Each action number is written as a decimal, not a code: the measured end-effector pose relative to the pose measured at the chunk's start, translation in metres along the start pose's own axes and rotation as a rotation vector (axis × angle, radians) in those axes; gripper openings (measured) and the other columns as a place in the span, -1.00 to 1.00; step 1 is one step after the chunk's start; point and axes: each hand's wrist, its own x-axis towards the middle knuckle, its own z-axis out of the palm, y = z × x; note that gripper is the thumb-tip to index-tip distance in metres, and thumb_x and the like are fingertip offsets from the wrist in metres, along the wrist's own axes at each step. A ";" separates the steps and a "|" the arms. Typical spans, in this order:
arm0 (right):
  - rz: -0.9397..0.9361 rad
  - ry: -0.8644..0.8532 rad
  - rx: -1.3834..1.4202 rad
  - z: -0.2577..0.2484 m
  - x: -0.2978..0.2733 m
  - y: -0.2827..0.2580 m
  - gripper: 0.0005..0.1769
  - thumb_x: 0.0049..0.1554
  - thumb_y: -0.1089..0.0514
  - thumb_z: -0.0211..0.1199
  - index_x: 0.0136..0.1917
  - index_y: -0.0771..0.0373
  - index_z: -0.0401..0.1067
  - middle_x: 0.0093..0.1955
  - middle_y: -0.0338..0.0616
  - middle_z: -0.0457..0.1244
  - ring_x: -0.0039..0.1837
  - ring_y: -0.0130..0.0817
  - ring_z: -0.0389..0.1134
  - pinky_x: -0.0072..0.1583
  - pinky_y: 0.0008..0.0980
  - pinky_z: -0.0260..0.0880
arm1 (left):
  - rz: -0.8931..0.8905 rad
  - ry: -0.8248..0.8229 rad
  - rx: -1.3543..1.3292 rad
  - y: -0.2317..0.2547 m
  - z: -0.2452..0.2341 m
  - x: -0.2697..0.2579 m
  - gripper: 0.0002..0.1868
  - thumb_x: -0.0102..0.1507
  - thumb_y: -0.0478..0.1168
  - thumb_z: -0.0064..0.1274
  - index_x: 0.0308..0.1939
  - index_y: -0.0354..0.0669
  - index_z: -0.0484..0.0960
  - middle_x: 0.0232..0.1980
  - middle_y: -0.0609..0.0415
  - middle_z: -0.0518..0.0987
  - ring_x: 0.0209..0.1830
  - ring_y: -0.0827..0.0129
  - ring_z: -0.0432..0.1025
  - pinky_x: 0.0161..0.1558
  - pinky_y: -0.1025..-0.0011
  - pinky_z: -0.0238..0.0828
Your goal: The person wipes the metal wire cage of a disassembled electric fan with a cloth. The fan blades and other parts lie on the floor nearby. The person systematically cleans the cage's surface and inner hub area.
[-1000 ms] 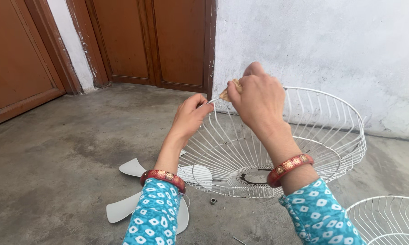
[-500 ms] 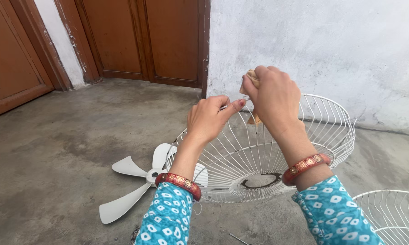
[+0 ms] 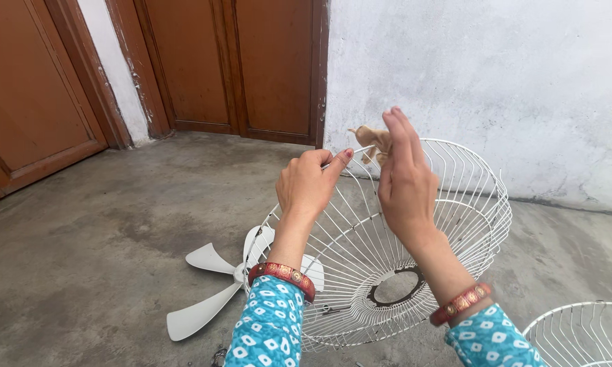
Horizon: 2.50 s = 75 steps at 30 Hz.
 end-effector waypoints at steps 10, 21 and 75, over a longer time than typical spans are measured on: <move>-0.126 -0.182 -0.186 0.009 -0.152 0.046 -0.42 0.30 0.27 -0.03 0.57 0.26 0.11 0.60 0.17 0.05 0.64 0.04 -0.02 0.60 0.15 -0.11 | -0.097 0.005 0.083 -0.001 0.002 0.003 -0.34 0.26 0.44 -0.14 -0.52 0.01 0.68 -0.56 0.02 0.61 -0.41 0.05 0.57 -0.32 0.12 0.40; -0.163 -0.214 -0.119 0.031 -0.123 0.053 -0.28 0.38 -0.23 -0.30 0.65 0.18 -0.04 0.67 0.21 -0.11 0.69 0.11 -0.15 0.61 0.12 -0.20 | -0.091 0.056 0.131 -0.003 0.005 0.004 -0.31 0.31 0.40 -0.34 -0.41 0.03 0.71 -0.40 -0.03 0.68 -0.25 -0.08 0.58 -0.25 0.02 0.44; -0.014 0.010 -0.237 0.052 0.016 -0.039 -0.98 0.33 0.15 0.14 0.02 0.08 0.38 -0.07 -0.30 0.24 0.00 -0.31 0.21 0.14 -0.14 -0.05 | -0.044 -0.117 0.115 -0.038 -0.006 0.012 -0.24 0.39 0.32 -0.48 -0.37 -0.07 0.72 -0.39 -0.07 0.68 -0.20 -0.10 0.58 -0.11 -0.01 0.46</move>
